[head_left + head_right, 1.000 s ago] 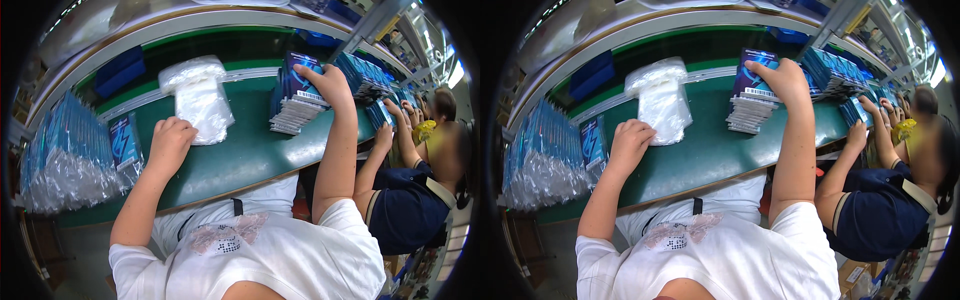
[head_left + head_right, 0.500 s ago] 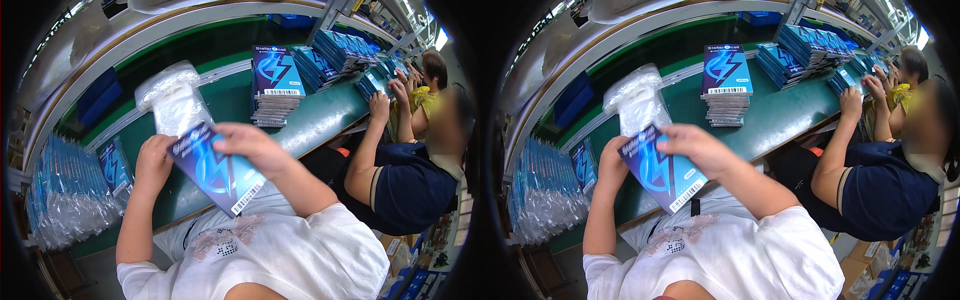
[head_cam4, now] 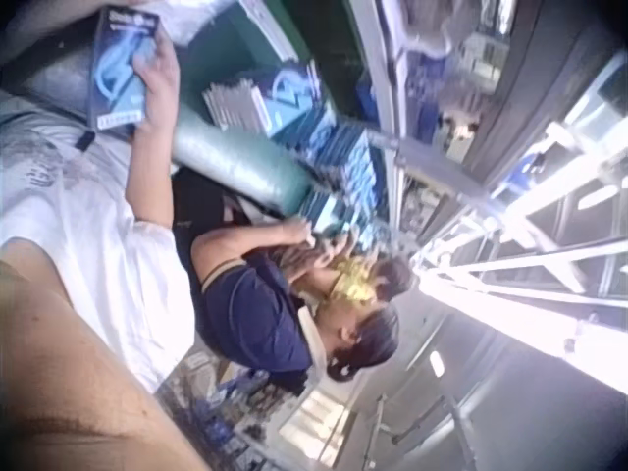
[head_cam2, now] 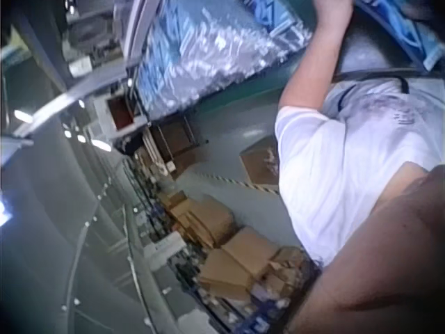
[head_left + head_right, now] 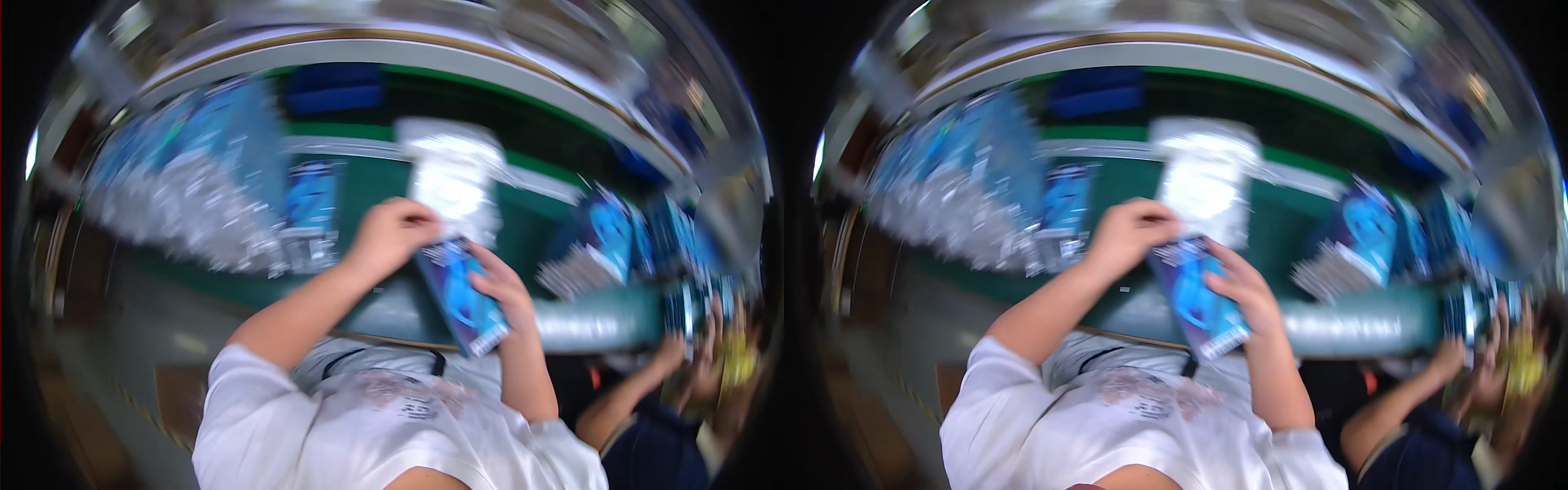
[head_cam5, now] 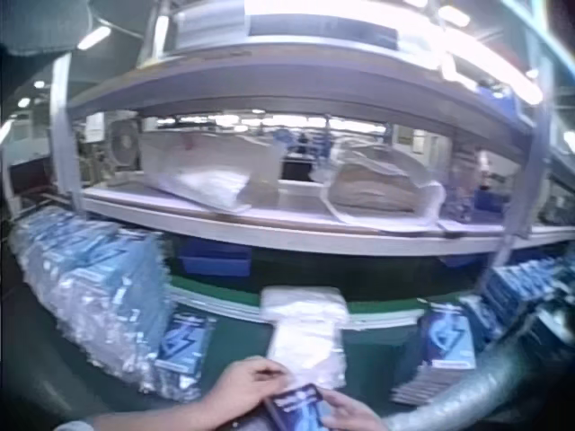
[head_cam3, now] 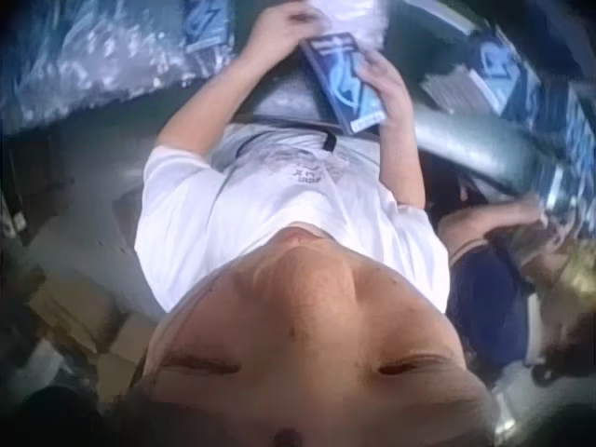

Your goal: The person repeatedly picks up small blue boxes labeled 'StellarCell' and places them into clear plastic bags. They then move the packaged items to a growing stack on the table. The person also stacks loose boxes into neat piles on the green workbench.

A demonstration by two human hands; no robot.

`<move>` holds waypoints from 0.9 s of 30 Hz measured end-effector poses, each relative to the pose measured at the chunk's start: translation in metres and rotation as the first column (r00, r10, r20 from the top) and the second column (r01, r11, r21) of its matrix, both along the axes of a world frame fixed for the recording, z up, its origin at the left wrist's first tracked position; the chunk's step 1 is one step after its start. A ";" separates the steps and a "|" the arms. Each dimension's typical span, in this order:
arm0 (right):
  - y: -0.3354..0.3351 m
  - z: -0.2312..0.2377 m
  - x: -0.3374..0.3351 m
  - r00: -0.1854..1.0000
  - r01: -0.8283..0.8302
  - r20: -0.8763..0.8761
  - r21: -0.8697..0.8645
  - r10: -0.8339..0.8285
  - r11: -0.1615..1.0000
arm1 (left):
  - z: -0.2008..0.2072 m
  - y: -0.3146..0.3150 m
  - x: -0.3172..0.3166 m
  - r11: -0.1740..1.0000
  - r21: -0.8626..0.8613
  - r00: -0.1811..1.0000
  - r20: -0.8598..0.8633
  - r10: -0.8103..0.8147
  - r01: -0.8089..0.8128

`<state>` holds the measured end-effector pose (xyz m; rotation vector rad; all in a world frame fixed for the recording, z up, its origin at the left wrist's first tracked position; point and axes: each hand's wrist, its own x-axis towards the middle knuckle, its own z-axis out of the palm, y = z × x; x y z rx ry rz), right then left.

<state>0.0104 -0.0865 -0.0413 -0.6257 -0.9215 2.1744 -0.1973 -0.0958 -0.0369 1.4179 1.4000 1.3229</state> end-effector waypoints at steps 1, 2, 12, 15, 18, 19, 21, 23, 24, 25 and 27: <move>-0.002 -0.003 0.004 0.999 0.036 0.016 0.030 -0.037 0.999 | 0.003 0.001 0.002 0.985 -0.162 0.956 0.294 -0.016 0.066; -0.002 -0.005 0.007 0.998 0.036 0.044 0.064 -0.039 0.997 | -0.003 0.004 0.005 0.985 -0.149 0.910 0.414 -0.021 0.090; -0.003 0.000 -0.002 0.973 0.128 0.168 0.158 -0.155 0.979 | 0.008 -0.008 -0.015 0.995 0.062 0.989 -0.128 -0.070 0.078; -0.008 -0.001 -0.003 0.971 0.145 0.165 0.158 -0.171 0.977 | 0.011 -0.013 -0.015 0.977 0.210 0.962 -0.272 0.033 0.026; -0.012 0.005 -0.008 0.933 0.250 0.197 0.247 -0.301 0.936 | 0.014 -0.018 -0.014 0.994 0.074 0.987 -0.145 -0.067 0.079; -0.012 0.005 -0.007 0.922 0.271 0.202 0.271 -0.330 0.924 | 0.013 -0.021 -0.010 0.990 0.120 0.973 -0.228 -0.043 0.072; -0.012 0.003 -0.009 0.883 0.334 0.236 0.290 -0.405 0.897 | 0.007 -0.029 0.002 0.956 0.290 0.942 -0.333 0.048 0.054; -0.011 0.000 -0.009 0.842 0.402 0.264 0.275 -0.470 0.874 | 0.011 -0.041 0.005 0.934 0.288 0.929 -0.356 -0.098 0.209; -0.015 0.005 -0.015 0.824 0.444 0.242 0.289 -0.513 0.848 | 0.010 -0.042 0.007 0.929 0.313 0.939 -0.334 -0.085 0.195; -0.019 0.008 -0.018 0.810 0.473 0.222 0.301 -0.543 0.828 | 0.011 -0.043 0.008 0.923 0.338 0.948 -0.310 -0.072 0.181; -0.028 0.013 -0.025 0.780 0.530 0.180 0.318 -0.599 0.786 | 0.021 -0.046 0.010 0.994 0.103 0.994 0.093 -0.057 0.048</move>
